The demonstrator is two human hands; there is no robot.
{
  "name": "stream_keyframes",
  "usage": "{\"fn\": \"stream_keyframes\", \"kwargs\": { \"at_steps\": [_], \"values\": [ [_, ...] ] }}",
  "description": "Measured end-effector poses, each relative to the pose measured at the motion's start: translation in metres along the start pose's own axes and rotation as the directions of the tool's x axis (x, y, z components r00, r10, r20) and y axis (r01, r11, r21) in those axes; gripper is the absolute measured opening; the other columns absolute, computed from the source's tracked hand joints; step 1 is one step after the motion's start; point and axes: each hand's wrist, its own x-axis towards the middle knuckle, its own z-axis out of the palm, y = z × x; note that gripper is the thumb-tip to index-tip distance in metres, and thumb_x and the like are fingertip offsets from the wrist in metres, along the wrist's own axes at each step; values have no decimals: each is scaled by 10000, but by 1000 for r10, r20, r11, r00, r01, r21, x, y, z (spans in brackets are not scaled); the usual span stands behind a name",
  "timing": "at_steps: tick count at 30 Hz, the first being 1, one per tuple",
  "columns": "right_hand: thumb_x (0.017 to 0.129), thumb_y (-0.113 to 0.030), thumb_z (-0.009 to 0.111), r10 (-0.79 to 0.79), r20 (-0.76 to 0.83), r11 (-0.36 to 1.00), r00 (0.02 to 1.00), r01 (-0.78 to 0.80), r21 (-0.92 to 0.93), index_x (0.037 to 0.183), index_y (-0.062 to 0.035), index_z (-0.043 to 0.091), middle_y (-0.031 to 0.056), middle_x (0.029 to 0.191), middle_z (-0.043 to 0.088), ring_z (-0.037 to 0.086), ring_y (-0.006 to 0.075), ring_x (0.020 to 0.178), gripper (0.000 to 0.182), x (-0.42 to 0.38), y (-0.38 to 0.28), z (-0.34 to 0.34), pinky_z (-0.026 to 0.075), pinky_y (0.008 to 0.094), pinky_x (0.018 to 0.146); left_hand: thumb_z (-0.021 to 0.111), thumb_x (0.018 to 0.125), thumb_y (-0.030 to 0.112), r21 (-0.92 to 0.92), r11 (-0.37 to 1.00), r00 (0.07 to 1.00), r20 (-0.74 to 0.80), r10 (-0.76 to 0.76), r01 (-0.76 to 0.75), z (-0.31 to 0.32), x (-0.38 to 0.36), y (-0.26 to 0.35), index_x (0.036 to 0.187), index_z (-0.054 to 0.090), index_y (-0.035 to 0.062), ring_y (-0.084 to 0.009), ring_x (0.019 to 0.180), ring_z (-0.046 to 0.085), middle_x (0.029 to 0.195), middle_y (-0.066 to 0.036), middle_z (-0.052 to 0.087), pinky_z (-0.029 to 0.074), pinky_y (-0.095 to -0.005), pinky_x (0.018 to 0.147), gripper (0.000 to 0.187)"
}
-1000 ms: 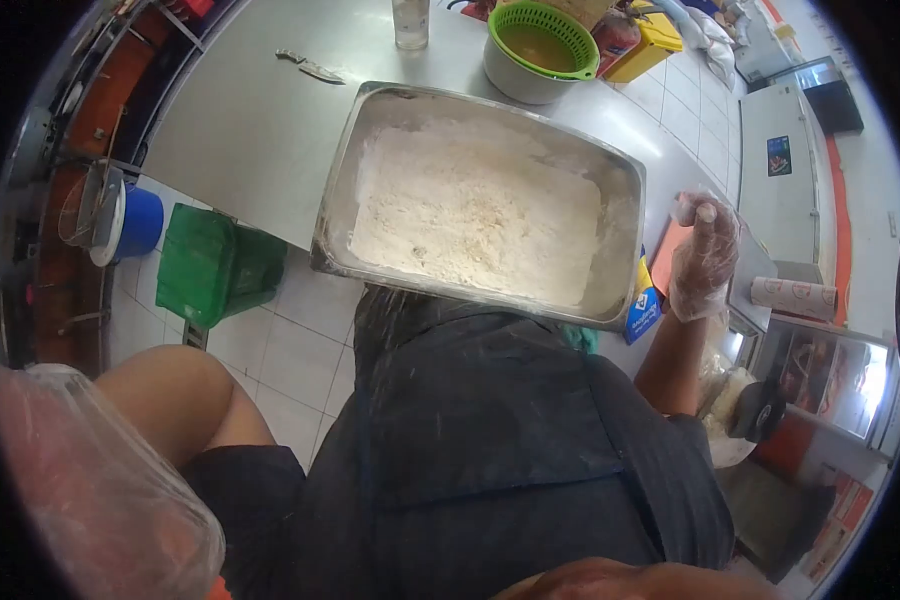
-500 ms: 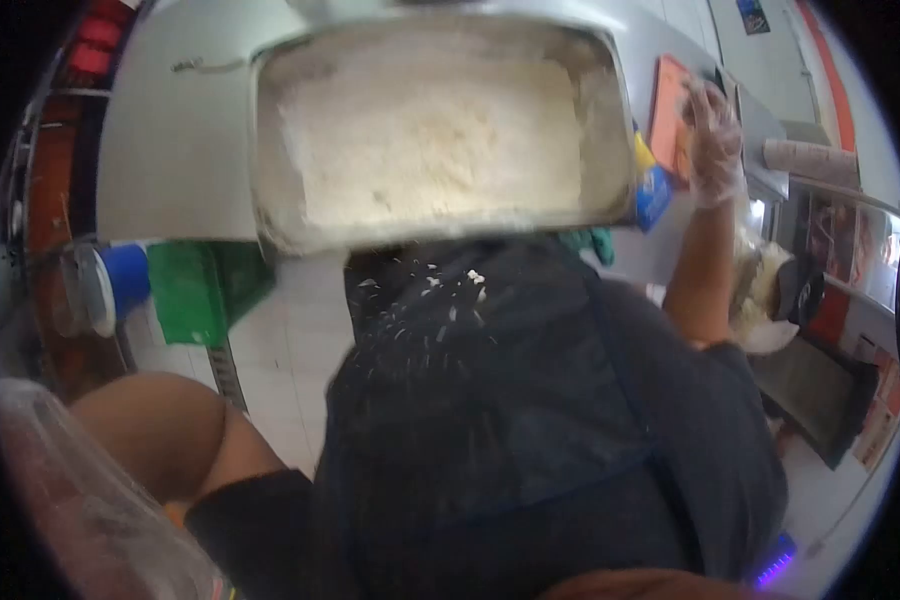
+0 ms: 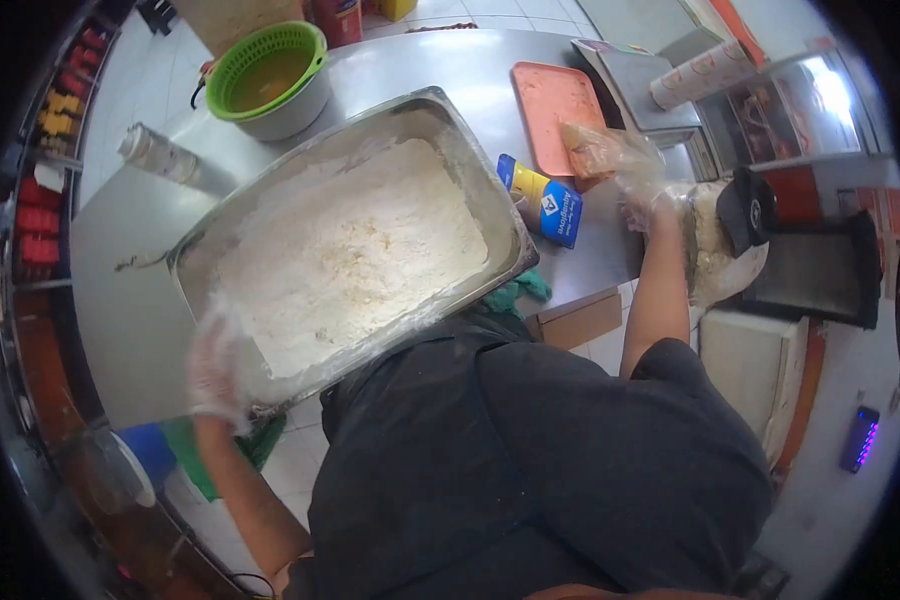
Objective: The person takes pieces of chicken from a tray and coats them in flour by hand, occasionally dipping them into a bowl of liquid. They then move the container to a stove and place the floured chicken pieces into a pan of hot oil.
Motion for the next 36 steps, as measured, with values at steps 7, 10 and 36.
{"fn": "stream_keyframes", "kwargs": {
  "at_steps": [7, 10, 36],
  "values": [
    [873, -296, 444, -71, -623, 932, 779, 274, 236, 1132, -91, 524, 155, 995, 582, 550, 294, 933, 340, 72, 18, -16, 445, 377, 780, 621, 780, 246, -24, 997, 979, 188, 77, -74, 91, 3, 4, 1120, 575, 125, -311, 1093, 492, 1135, -136, 554, 373, -380, 941, 363],
    [860, -209, 440, -450, -745, 893, 492, 240, -381, 1188, -139, 509, 141, 1036, 586, 564, 290, 965, 342, 127, 24, -15, 448, 371, 843, 613, 787, 245, 64, 996, 977, 210, 42, -57, 108, 10, -2, 1123, 572, 139, -303, 1092, 493, 1133, -139, 553, 372, -387, 939, 356],
    [847, -274, 484, -294, -470, 519, 832, 552, 653, 1040, -171, 554, -5, 853, 569, 491, 108, 636, 230, 115, 30, -40, 364, 257, 435, 594, 799, 241, -71, 983, 934, 330, -140, 172, 129, 4, -17, 1091, 585, 119, -308, 1013, 538, 1065, -157, 579, 409, -370, 889, 317]
  ]
}}
